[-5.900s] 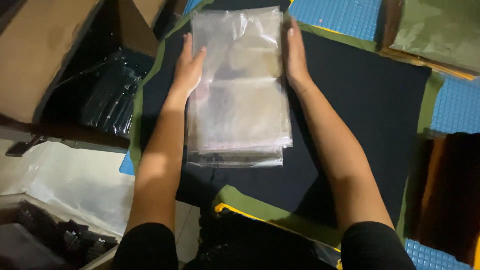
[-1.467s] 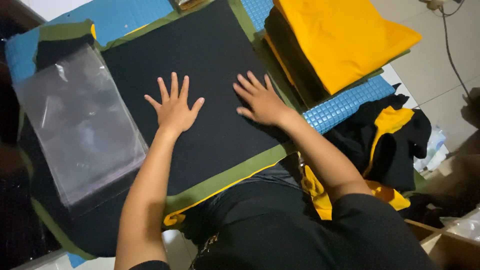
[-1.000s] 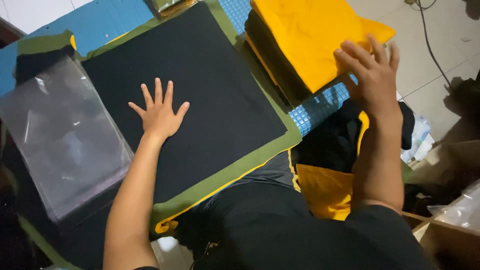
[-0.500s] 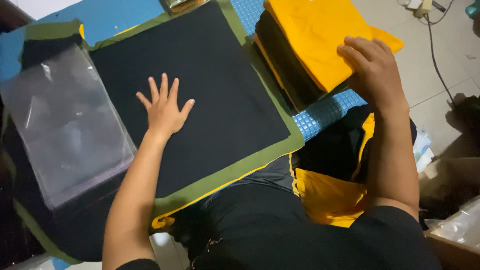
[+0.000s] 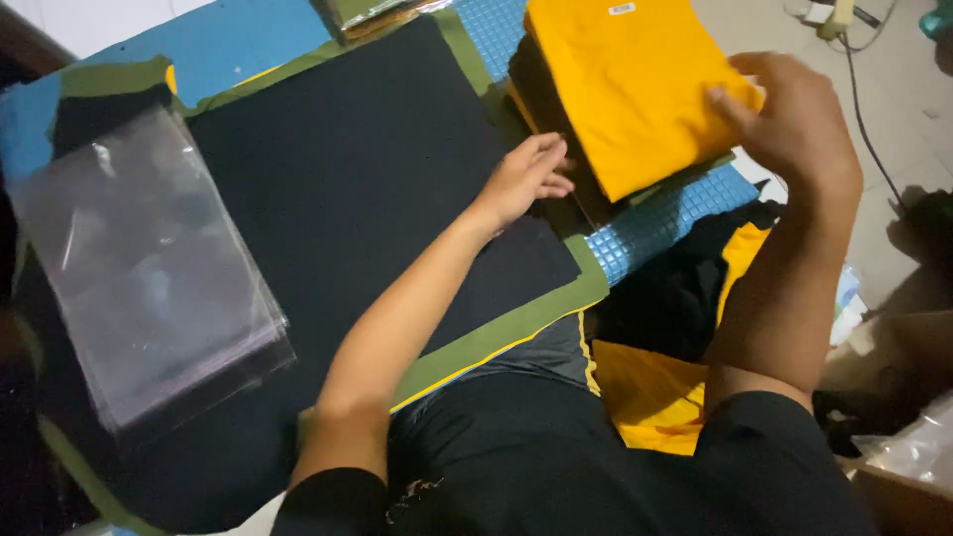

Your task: The person folds a yellow t-shirt and places it into a clear plastic bag, then repeats the process with a black t-shirt. The person then picks up a green t-shirt and begins to fold it.

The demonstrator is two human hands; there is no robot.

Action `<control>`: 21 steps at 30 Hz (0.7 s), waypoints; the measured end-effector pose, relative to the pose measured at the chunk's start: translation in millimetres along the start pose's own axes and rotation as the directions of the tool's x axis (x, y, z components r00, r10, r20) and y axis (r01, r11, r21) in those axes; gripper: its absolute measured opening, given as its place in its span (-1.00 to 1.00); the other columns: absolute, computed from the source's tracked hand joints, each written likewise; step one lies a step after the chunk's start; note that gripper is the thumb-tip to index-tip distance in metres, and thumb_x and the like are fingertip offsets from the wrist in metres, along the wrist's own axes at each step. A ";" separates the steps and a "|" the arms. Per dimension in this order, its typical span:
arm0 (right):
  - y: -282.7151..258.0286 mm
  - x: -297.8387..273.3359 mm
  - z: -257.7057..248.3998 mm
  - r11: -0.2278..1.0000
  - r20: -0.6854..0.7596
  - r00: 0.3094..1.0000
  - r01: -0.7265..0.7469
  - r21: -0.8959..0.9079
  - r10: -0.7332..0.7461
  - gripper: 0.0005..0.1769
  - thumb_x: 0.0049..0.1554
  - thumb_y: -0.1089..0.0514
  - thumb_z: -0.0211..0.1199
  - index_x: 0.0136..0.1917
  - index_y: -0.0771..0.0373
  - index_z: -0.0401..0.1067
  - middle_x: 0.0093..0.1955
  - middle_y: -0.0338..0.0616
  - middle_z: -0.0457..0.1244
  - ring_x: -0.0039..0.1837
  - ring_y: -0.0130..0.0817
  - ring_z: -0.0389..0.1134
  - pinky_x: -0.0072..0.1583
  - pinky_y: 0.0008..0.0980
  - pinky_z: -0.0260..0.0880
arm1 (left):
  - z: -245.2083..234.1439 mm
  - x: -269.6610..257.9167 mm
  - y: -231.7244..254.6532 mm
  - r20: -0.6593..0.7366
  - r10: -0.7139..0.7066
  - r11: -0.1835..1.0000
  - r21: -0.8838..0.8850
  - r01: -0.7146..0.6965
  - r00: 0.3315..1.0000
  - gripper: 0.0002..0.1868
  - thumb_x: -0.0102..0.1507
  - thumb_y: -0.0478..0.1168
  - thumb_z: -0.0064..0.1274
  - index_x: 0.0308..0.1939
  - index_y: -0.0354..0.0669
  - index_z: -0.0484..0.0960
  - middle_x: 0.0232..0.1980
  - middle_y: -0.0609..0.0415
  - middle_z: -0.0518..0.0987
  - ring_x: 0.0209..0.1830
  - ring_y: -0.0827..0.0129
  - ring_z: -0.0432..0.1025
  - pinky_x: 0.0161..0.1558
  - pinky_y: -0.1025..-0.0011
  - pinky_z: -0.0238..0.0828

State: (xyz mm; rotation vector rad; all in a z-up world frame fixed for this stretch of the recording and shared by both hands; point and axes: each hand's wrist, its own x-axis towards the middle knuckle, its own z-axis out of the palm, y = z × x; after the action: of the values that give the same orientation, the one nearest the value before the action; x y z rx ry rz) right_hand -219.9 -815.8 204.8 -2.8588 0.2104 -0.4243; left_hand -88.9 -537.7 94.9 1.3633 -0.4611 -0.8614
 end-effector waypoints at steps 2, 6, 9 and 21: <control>-2.5 -6.0 -4.6 0.985 0.056 0.984 -0.172 -0.006 0.172 -0.46 0.44 0.01 0.21 0.46 0.51 0.37 0.38 0.34 0.27 0.31 0.28 0.25 0.19 0.19 0.20 | 18.7 1.7 11.2 0.017 -0.036 0.997 -0.062 0.037 0.999 -0.34 0.32 0.10 -0.09 0.39 -0.21 0.29 0.29 -0.11 0.51 0.04 0.22 0.59 0.15 0.23 0.54; 13.3 -16.8 3.9 0.944 0.083 0.947 -0.317 0.095 0.310 -0.53 0.46 0.00 0.08 0.29 0.50 0.49 0.18 0.21 0.34 0.12 0.08 0.30 0.00 -0.01 0.26 | 44.4 -3.6 33.0 -0.024 -0.149 0.952 -0.275 0.136 0.989 -0.51 0.32 -0.06 -0.01 0.30 -0.14 0.38 0.35 -0.03 0.53 0.33 0.19 0.47 0.27 0.14 0.51; 16.7 -19.2 10.4 0.907 -0.034 0.928 -0.354 0.230 0.371 -0.75 0.44 0.11 0.32 0.14 0.39 0.48 0.15 0.11 0.31 0.07 -0.08 0.32 -0.07 -0.11 0.33 | 47.4 9.0 22.1 -0.065 -0.097 0.919 -0.389 0.065 0.993 -0.72 0.36 -0.28 0.00 0.12 -0.26 0.40 0.20 -0.21 0.59 0.14 0.05 0.56 0.00 0.11 0.68; -21.0 -7.4 9.0 0.853 0.107 0.949 -0.312 0.418 0.295 -0.48 0.36 -0.06 -0.02 0.34 0.40 0.37 0.27 0.06 0.27 0.21 -0.10 0.31 0.13 -0.30 0.38 | -0.9 -4.0 52.7 -0.020 -0.239 0.913 -0.344 0.218 0.971 -0.25 0.29 0.08 -0.08 0.54 0.07 0.12 0.38 0.16 0.48 -0.23 0.33 0.57 -0.34 0.34 0.49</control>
State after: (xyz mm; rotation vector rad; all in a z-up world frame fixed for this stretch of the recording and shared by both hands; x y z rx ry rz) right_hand -222.0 -792.4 199.9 -2.3412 0.4891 -0.3032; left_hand -76.8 -535.3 146.4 1.1306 -0.0943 -1.0349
